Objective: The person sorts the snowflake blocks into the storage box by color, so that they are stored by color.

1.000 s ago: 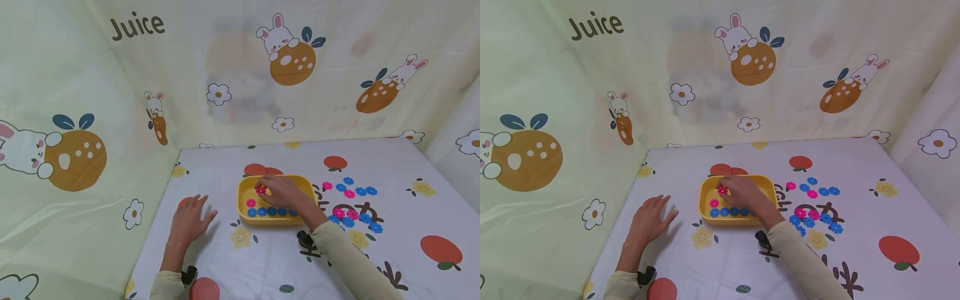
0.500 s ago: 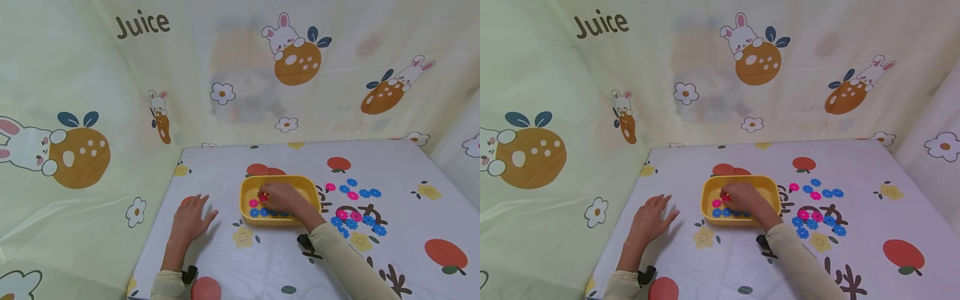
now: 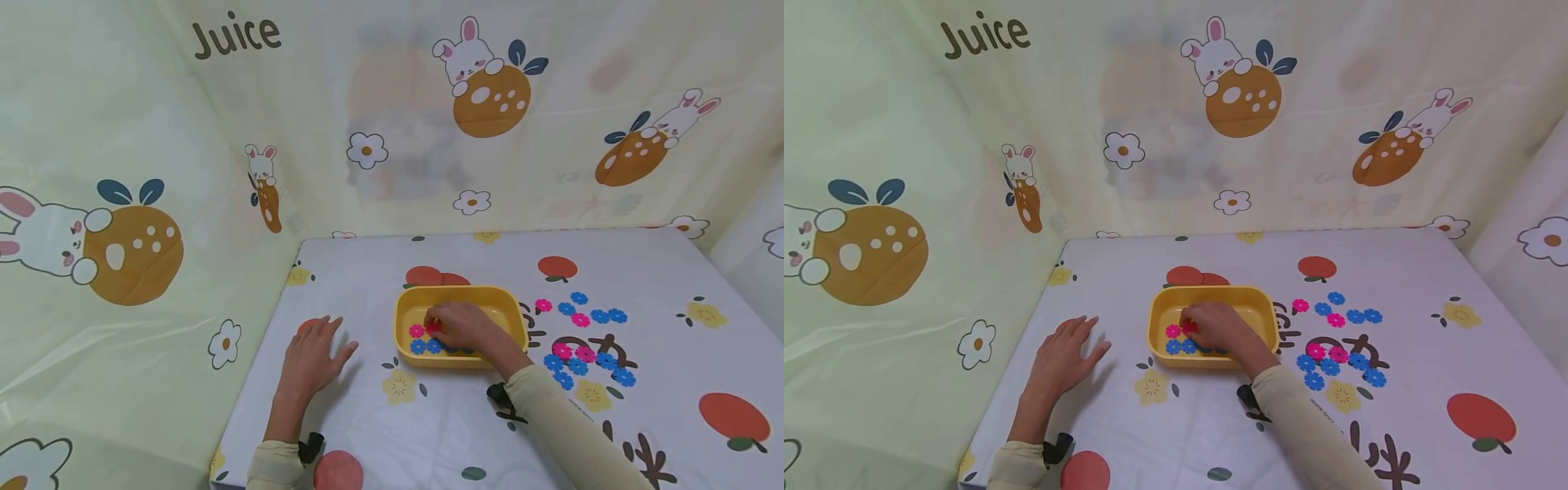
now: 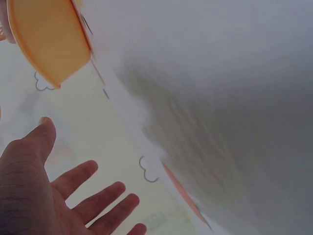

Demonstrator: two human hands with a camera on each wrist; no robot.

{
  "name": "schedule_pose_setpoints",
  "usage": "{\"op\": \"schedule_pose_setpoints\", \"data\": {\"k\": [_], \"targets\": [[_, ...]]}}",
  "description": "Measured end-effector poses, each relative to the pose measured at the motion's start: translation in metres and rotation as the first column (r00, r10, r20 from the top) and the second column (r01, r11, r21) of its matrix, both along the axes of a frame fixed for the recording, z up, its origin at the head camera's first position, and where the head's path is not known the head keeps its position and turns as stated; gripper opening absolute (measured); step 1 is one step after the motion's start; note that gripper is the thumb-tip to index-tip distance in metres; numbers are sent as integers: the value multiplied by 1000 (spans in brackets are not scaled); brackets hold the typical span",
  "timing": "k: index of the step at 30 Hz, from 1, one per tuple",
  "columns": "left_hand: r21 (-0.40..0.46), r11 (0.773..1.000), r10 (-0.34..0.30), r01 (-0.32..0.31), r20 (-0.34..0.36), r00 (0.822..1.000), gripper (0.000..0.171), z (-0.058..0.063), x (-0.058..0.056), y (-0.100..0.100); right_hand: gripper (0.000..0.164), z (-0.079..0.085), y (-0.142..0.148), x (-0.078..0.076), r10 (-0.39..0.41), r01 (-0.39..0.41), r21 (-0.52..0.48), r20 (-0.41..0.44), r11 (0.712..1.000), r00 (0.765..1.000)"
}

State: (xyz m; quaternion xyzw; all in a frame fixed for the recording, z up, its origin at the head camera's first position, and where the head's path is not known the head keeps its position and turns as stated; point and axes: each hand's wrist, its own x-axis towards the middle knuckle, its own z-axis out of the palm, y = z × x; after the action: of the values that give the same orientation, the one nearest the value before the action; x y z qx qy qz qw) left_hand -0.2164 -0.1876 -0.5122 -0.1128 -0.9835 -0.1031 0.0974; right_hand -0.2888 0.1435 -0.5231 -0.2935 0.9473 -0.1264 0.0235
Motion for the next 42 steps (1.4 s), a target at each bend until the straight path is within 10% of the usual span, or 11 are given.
{"op": "schedule_pose_setpoints", "data": {"k": [20, 42], "targets": [[-5, 1000, -6, 6, -4, 1000, 68, 1, 1, 5, 28, 0, 5, 4, -5, 6, -31, 23, 999, 1000], [-14, 1000, -25, 24, -30, 999, 67, 1, -3, 6, 31, 38, 8, 14, -12, 10, -115, -17, 993, 1000]]}}
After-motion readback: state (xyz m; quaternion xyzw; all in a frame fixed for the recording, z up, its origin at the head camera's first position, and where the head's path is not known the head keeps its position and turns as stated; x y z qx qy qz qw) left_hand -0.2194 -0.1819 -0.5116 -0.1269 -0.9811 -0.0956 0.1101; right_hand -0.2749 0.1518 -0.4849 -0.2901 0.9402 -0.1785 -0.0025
